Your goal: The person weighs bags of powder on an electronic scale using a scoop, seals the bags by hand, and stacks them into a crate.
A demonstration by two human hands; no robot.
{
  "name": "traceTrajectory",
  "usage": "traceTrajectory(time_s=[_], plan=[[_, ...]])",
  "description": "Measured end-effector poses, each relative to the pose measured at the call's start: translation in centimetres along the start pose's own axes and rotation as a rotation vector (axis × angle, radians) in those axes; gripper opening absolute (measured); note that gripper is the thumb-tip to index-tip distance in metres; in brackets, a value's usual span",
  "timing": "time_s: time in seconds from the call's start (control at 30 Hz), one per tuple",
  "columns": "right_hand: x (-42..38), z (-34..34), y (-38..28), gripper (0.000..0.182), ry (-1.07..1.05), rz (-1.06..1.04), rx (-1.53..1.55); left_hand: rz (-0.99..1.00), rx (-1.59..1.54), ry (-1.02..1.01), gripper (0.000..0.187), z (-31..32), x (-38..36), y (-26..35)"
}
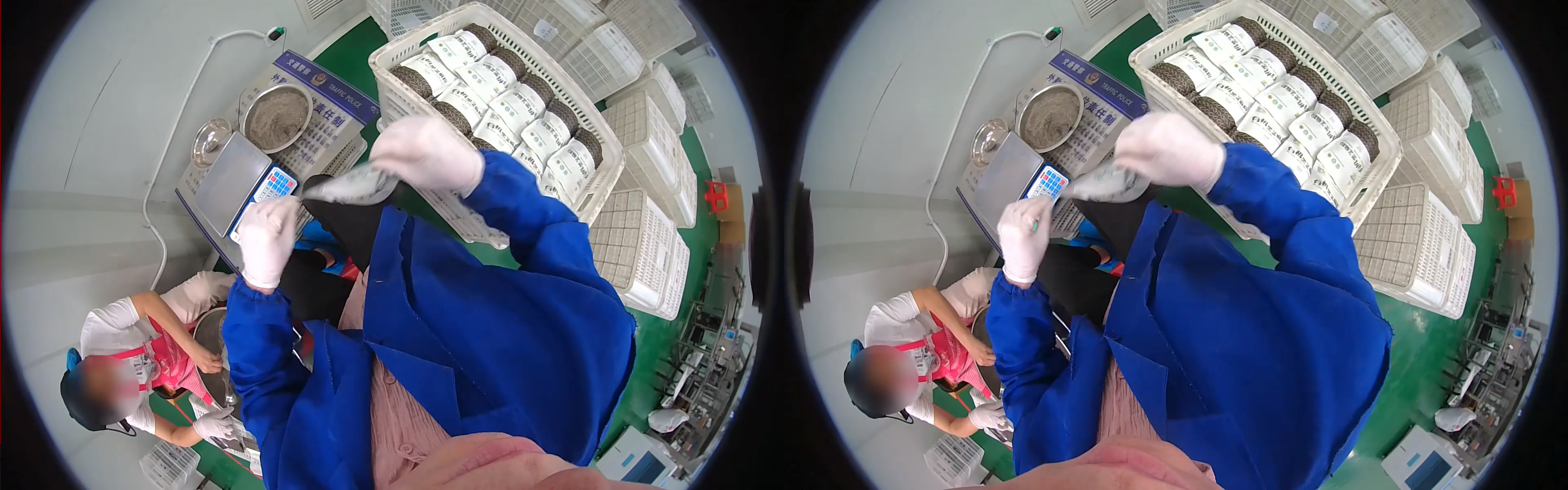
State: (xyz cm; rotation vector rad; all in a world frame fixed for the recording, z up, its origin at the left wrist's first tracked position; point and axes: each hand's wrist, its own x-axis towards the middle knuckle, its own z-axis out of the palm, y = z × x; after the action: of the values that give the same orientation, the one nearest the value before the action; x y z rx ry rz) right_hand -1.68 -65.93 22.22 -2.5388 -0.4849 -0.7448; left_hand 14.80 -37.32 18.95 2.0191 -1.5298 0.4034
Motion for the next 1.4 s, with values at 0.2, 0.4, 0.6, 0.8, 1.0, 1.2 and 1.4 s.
traceTrajectory(time_s=[0.2, 0.4, 0.6, 0.8, 1.0, 1.2, 1.4], plan=[[-1.1, -7.6, 6.7, 0.029, 0.563, 0.66, 0.609, -0.894, -0.778, 0.188, 0.014, 5.9, -9.8, -8.0], [3.2, -10.5, 17.5, 0.04, 0.609, 0.695, 0.214, -1.264, -1.064, 0.397, 0.026, 14.6, -15.3, -6.2], [2.3, -1.2, 21.8, 0.046, -0.041, 0.712, -0.032, -1.51, -0.809, 0.463, 0.028, 26.5, -26.3, -9.0], [-7.3, 3.2, 28.6, 0.065, 0.115, 1.017, -0.436, -1.352, -0.777, 0.306, 0.025, 27.9, -27.9, -6.1], [-8.0, 7.1, 30.0, 0.081, 0.161, 1.221, -0.451, -1.42, -0.724, -0.011, 0.021, 28.6, -27.4, -6.0], [-2.9, 8.6, 27.7, 0.087, -0.005, 1.316, -0.622, -1.288, -0.567, -0.139, 0.024, 28.0, -26.1, -4.5], [-2.8, 10.1, 27.5, 0.09, -0.023, 1.171, -0.843, -1.322, -0.569, -0.245, 0.027, 27.9, -25.5, -3.7]])
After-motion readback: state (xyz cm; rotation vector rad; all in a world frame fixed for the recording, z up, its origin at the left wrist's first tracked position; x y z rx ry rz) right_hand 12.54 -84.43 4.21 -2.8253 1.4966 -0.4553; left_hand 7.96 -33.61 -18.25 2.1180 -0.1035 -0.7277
